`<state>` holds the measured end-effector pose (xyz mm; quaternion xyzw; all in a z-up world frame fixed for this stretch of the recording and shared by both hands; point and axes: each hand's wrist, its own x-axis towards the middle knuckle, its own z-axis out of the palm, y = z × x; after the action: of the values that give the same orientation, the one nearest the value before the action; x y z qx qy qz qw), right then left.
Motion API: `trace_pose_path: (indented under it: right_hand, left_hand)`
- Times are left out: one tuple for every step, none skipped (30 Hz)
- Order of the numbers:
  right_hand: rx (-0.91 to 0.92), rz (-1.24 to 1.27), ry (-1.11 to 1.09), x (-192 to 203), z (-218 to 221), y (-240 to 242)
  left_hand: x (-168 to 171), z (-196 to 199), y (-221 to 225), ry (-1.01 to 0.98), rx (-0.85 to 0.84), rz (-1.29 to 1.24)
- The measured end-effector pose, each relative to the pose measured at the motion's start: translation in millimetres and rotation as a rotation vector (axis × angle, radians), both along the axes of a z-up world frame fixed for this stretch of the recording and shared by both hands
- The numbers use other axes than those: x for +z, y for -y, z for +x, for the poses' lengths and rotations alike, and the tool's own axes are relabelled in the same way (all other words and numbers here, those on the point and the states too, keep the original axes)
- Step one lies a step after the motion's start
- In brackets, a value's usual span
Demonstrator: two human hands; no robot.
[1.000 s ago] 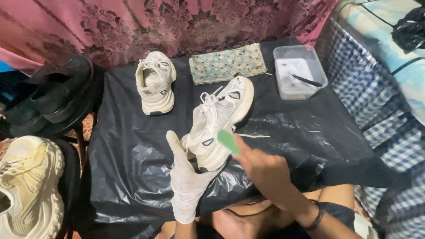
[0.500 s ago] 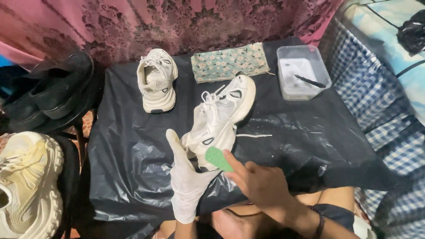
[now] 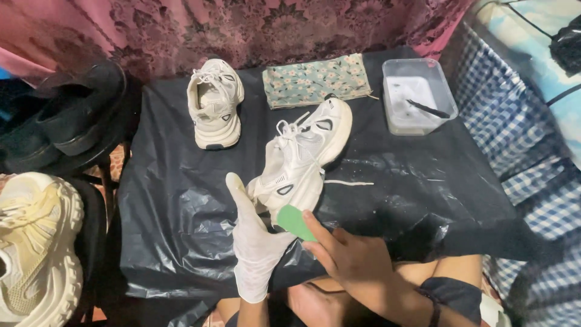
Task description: Cleaning a white sneaker using a brush and cleaning solution.
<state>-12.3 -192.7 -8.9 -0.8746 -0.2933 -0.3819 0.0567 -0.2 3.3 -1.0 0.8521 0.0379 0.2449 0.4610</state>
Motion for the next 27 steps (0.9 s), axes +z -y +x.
trace_pose_path:
  right_hand:
    - [0.000, 0.003, 0.007, 10, 9, 2]
    - [-0.079, 0.035, -0.235, 18, 16, 5]
    - [-0.160, 0.067, -0.477, 27, 22, 7]
    - [-0.160, 0.066, -0.480, 17, 37, 12]
    - [-0.192, 0.148, -0.377, 8, 52, 17]
    - [-0.224, 0.231, -0.263, 0, 70, 21]
    - [-0.224, 0.232, -0.257, 1, 57, 18]
    - [-0.130, 0.223, -0.186, 3, 47, 16]
    - [-0.037, 0.213, -0.115, 5, 38, 13]
    - [-0.034, 0.207, -0.119, 6, 26, 8]
    - [-0.037, 0.063, -0.047, 7, 14, 5]
    - [-0.052, -0.074, 0.012, 6, -2, 0]
    - [-0.060, -0.074, -0.005, -1, -8, -2]
    - [-0.082, -0.077, -0.036, -6, -9, -6]
    - [-0.103, -0.079, -0.068, -12, -10, -10]
    - [-0.101, -0.075, -0.067, -8, 0, -6]
    - [-0.109, 0.016, -0.144, -5, 9, -3]
    - [-0.106, 0.102, -0.217, -1, 21, 1]
    - [-0.092, 0.102, -0.213, 1, 35, 5]
    - [-0.115, 0.206, -0.184, 3, 47, 8]
    - [-0.136, 0.311, -0.155, 4, 60, 12]
    - [-0.142, 0.317, -0.157, 2, 58, 11]
    - [-0.074, 0.316, -0.074, 0, 56, 10]
    - [0.000, 0.309, 0.014, 1, 59, 10]
    - [0.000, 0.310, 0.018, -1, 43, 6]
    - [-0.024, 0.220, -0.051, -4, 26, 3]
    - [-0.048, 0.128, -0.119, -8, 9, 0]
  left_hand:
    - [2, 2, 2, 0.007, 0.000, 0.003]
    - [2, 1, 5, -0.043, 0.073, 0.052]
    - [2, -1, 7, -0.093, 0.145, 0.100]
    - [4, -2, 7, -0.096, 0.145, 0.099]
    - [5, -4, 7, -0.094, 0.129, 0.074]
    - [8, -3, 6, -0.083, 0.112, 0.049]
    - [9, -5, 6, -0.077, 0.111, 0.049]
    - [10, -4, 7, -0.091, 0.132, 0.055]
    - [10, -3, 7, -0.104, 0.153, 0.060]
    - [8, -2, 5, -0.108, 0.156, 0.054]
    - [5, 1, 3, -0.013, 0.073, 0.050]
    - [2, 1, 0, 0.070, -0.022, 0.052]
    - [-4, -2, 2, 0.053, -0.032, 0.052]
    - [-8, 1, 2, 0.146, -0.007, 0.110]
    - [-11, 2, 2, 0.240, 0.018, 0.167]
    - [-12, 2, 2, 0.240, 0.019, 0.172]
    - [-11, 2, 2, 0.105, 0.068, 0.177]
    - [-11, 2, 2, -0.026, 0.129, 0.178]
    - [-7, 0, 4, -0.022, 0.143, 0.178]
    - [-2, -1, 5, -0.007, 0.115, 0.136]
    - [3, -2, 6, 0.007, 0.087, 0.094]
    - [3, -3, 6, 0.005, 0.081, 0.100]
    - [3, -3, 5, -0.032, 0.092, 0.070]
    - [5, 1, 6, -0.063, 0.108, 0.035]
    - [4, 2, 3, -0.059, 0.108, 0.035]
    - [2, 1, 2, -0.092, 0.108, 0.048]
    - [-1, 0, 1, -0.125, 0.108, 0.062]
